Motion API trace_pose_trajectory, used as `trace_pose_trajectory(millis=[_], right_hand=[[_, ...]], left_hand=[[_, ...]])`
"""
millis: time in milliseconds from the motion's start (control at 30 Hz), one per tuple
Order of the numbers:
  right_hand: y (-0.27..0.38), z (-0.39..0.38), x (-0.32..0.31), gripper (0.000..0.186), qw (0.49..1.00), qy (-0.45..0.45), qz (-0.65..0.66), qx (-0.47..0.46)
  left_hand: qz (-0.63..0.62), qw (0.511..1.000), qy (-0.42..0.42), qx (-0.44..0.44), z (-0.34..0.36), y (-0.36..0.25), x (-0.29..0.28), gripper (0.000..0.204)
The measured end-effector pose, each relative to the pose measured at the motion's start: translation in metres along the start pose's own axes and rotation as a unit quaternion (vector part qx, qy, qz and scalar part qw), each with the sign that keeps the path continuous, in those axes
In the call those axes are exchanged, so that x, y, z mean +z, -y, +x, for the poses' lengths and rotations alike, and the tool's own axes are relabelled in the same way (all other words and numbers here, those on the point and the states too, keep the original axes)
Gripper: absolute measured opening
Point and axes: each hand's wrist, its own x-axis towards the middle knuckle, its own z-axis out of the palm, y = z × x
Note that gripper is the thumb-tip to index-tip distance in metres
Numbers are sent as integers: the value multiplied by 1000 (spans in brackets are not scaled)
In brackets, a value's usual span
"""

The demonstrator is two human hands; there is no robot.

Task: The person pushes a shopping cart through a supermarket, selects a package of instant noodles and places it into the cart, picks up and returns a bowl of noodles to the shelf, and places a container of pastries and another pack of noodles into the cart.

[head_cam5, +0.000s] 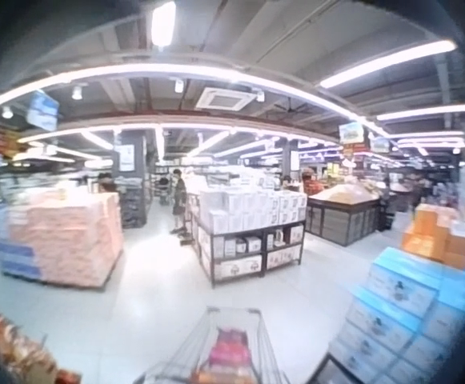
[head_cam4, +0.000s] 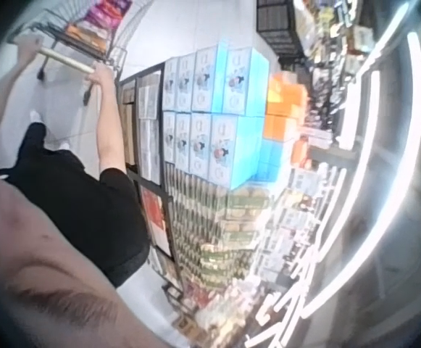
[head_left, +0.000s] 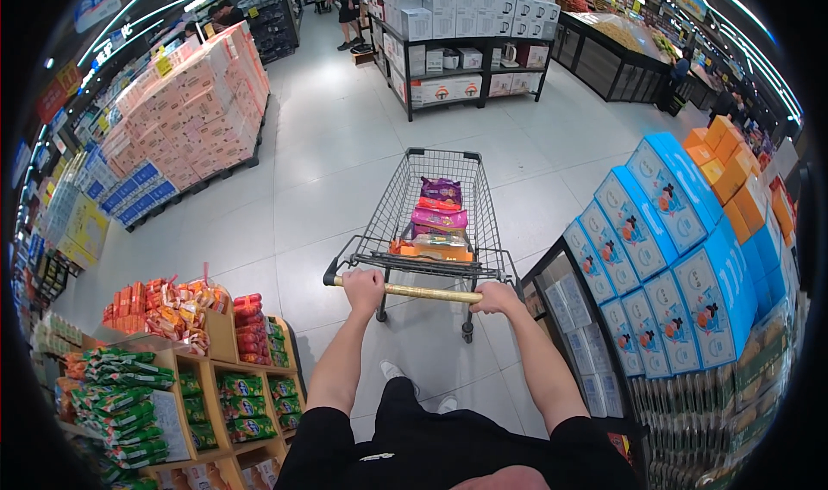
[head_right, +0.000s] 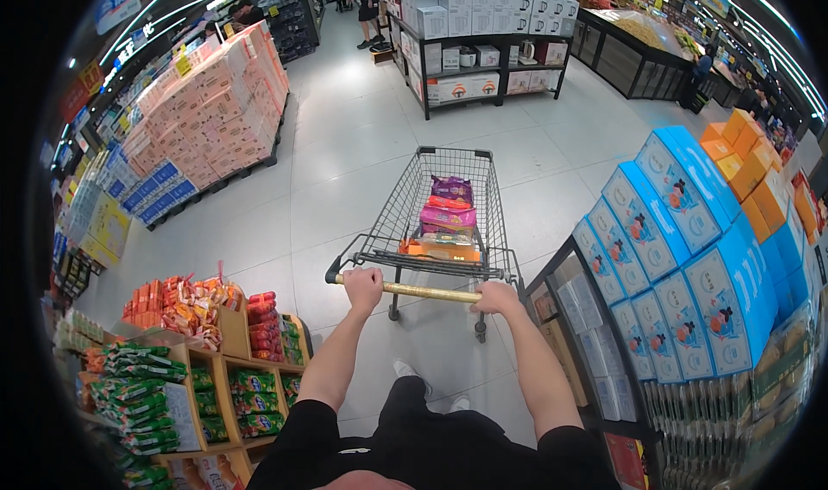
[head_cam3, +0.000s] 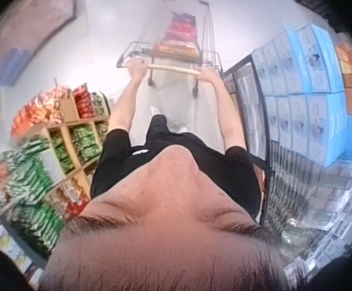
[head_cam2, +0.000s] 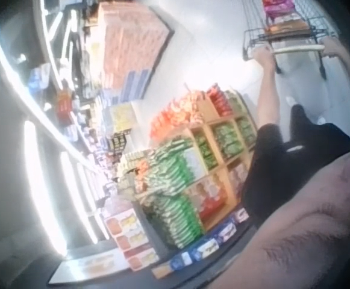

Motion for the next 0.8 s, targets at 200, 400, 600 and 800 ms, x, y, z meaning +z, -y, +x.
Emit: trace_pose_trajectory(millis=[200, 400, 600, 800], right_hand=[[32, 37, -26, 36, 998, 55, 17, 32], [42, 84, -40, 33, 978, 164, 116, 60], [58, 117, -50, 30, 973, 164, 150, 64], [63, 141, -66, 32, 960, 204, 182, 64]], left_hand=[[10, 1000, 17, -19, 40, 32, 18, 30], [-20, 999, 37, 1, 86, 57, 34, 31], [-30, 999, 34, 19, 124, 82, 48, 31], [-37, 997, 49, 36, 154, 92, 63, 30]])
